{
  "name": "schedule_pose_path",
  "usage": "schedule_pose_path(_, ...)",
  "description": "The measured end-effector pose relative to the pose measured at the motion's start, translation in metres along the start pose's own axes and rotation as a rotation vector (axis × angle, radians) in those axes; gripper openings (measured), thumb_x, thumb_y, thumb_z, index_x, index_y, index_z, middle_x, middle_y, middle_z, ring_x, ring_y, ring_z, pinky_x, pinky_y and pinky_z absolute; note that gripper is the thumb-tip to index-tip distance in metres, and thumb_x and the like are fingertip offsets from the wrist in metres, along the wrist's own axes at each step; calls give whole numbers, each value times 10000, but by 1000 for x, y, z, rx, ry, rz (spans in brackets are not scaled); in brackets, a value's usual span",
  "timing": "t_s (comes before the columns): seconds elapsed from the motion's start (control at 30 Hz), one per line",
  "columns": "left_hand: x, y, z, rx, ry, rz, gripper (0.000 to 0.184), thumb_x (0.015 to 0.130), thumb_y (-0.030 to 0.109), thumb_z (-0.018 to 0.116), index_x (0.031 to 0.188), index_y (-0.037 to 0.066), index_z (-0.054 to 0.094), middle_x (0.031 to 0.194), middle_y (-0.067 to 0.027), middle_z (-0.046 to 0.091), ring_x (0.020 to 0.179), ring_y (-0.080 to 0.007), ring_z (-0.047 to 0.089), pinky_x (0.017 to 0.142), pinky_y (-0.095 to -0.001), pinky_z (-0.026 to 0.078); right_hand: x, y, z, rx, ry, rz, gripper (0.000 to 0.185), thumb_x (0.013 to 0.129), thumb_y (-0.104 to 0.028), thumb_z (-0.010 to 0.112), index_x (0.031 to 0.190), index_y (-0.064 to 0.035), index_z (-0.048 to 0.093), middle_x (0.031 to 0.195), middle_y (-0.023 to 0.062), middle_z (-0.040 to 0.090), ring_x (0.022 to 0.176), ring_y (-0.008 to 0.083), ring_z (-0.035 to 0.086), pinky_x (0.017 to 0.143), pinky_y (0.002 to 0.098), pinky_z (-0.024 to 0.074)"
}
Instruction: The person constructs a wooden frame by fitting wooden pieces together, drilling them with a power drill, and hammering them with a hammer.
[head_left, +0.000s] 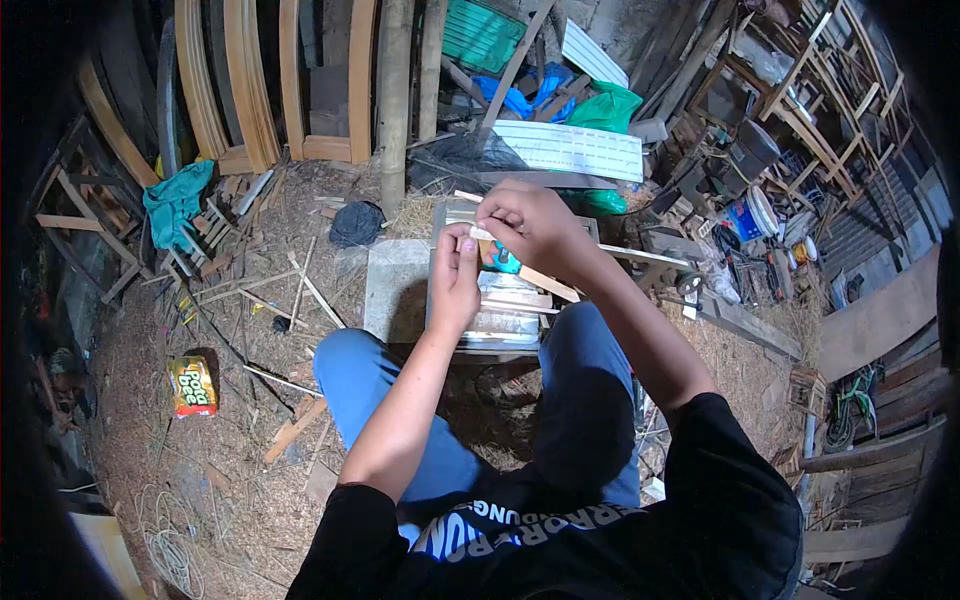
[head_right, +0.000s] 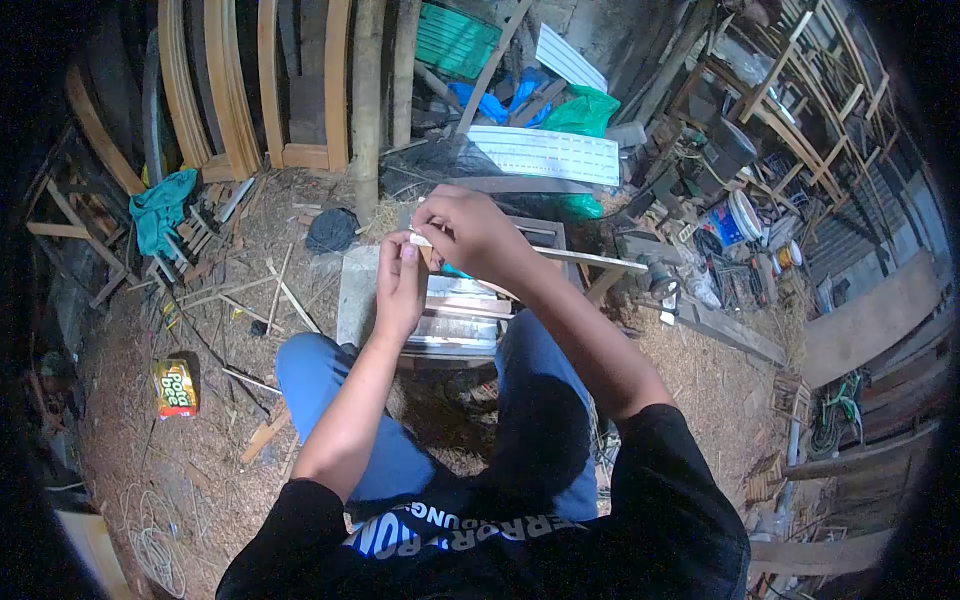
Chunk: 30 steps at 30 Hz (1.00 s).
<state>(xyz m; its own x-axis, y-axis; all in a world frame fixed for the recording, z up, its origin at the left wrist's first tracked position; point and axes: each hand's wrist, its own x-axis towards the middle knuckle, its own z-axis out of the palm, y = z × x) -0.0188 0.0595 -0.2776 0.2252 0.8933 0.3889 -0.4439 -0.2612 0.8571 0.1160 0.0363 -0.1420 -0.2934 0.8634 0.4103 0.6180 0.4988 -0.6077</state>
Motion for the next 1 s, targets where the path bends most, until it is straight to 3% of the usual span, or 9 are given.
schedule_pose_path(0.13,3,5,-4,-128,6,22,244,1093,275,431,1210,62,457,954,-36,585,844,-84,540,762,-244,441,11,5,4,-176,16,-235,103,859,-58,688,929,13,667,912,127,662,836,276,668,741,355,535)
schedule_pose_path(0.23,4,14,0,-137,37,51,229,1096,254,414,1209,56,445,964,-47,581,869,-104,540,798,-264,451,14,12,11,-162,36,-278,114,853,-68,687,936,10,688,931,126,681,873,303,662,754,374,535)
schedule_pose_path(0.47,1,11,-2,-203,10,39,201,1095,225,415,1202,55,416,1023,-71,562,895,-135,531,831,-285,443,7,17,12,-106,53,-279,128,859,-60,680,963,-2,728,962,132,705,886,300,685,769,372,550)
schedule_pose_path(0.67,-1,11,-4,-219,-16,7,201,1096,230,410,1206,61,406,973,-71,560,881,-127,524,804,-278,433,0,20,11,-83,55,-302,156,862,-42,674,999,-5,740,981,141,709,904,296,694,785,370,556)
schedule_pose_path(0.83,-1,7,-11,-61,12,-19,239,1093,271,430,1201,59,407,916,-51,573,831,-113,533,756,-272,443,-4,20,8,-42,54,-281,182,863,-32,675,1032,-7,738,1006,150,707,922,301,694,796,373,555)
schedule_pose_path(1.0,0,10,0,-138,-1,55,241,1088,301,443,1170,75,454,978,-55,589,886,-120,546,832,-281,442,-9,17,-1,-62,99,-264,200,853,-26,687,1048,-11,732,1033,149,705,940,306,690,818,376,553)
